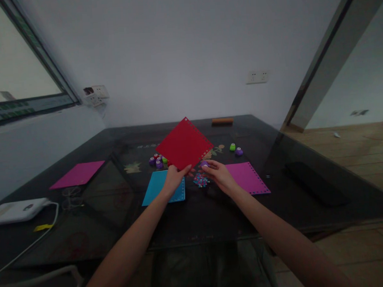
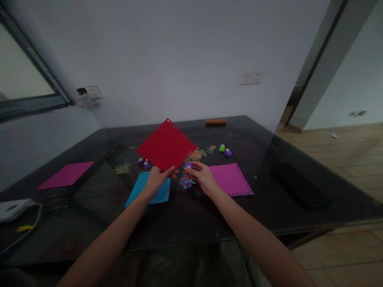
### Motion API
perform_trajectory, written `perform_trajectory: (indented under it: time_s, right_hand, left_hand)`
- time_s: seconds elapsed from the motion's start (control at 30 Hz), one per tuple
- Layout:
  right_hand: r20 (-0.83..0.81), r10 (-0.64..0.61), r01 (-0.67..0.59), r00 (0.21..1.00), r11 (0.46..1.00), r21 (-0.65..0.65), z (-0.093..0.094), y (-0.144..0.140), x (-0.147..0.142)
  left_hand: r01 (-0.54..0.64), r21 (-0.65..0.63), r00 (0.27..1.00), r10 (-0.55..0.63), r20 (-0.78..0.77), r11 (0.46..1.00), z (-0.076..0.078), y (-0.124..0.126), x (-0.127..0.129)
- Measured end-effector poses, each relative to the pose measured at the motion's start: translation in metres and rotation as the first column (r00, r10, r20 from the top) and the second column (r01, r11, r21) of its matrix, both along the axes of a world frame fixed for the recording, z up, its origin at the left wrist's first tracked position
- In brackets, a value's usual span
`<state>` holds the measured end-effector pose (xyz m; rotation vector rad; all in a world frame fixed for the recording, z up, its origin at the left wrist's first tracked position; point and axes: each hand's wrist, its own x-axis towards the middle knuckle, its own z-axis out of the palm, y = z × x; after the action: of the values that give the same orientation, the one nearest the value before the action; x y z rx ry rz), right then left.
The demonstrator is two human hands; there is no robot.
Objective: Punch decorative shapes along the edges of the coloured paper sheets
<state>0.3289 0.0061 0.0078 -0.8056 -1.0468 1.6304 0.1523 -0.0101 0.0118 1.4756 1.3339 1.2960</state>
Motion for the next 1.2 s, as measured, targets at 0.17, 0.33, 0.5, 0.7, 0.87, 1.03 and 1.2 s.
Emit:
perform_trajectory:
  time_s: [0.17,0.33,0.5,0.7,0.87,1.03,1.2]
  right_hand:
    - [0.026,0.003,-0.002,1.000,1.000,-0.005,0.0010,-0.0010,0.0005]
    - [0.036,-0.010,0.010,0.999,1.000,0.009,0.0015,-0.0009,0.0007]
    - [0.042,-0.029,0.028,0.999,0.999,0.019,0.0033,-0.0026,0.0007]
    - [0.052,-0.073,0.072,0.996,0.997,0.026,0.0049,-0.0039,-0.0001]
    - [0.067,-0.064,0.062,0.996,0.998,0.034,0.0055,-0.0026,0.0011]
    - [0.056,-0.060,0.058,0.997,0.998,0.026,0.0050,-0.0019,0.0010]
    - [0.057,-0.033,0.032,0.998,0.999,0.024,0.0045,-0.0031,0.0002]
  left_hand:
    - [-0.009,0.022,0.999,0.008,0.040,1.000,0.0026,-0.0016,0.0014]
    - [-0.012,0.008,0.998,0.011,0.062,1.000,0.0013,-0.0017,0.0018]
    - [-0.030,-0.013,0.996,0.031,0.079,0.999,-0.0013,0.0001,0.0016]
    - [0.007,-0.013,0.994,-0.005,0.108,1.000,-0.0038,0.0010,0.0015]
    - [0.014,-0.032,0.993,-0.010,0.113,0.999,-0.0042,0.0005,0.0030]
    - [0.008,-0.058,0.989,0.000,0.148,0.998,-0.0043,0.0003,0.0046]
    - [0.015,-0.073,0.992,-0.005,0.129,0.997,-0.0051,0.0004,0.0044]
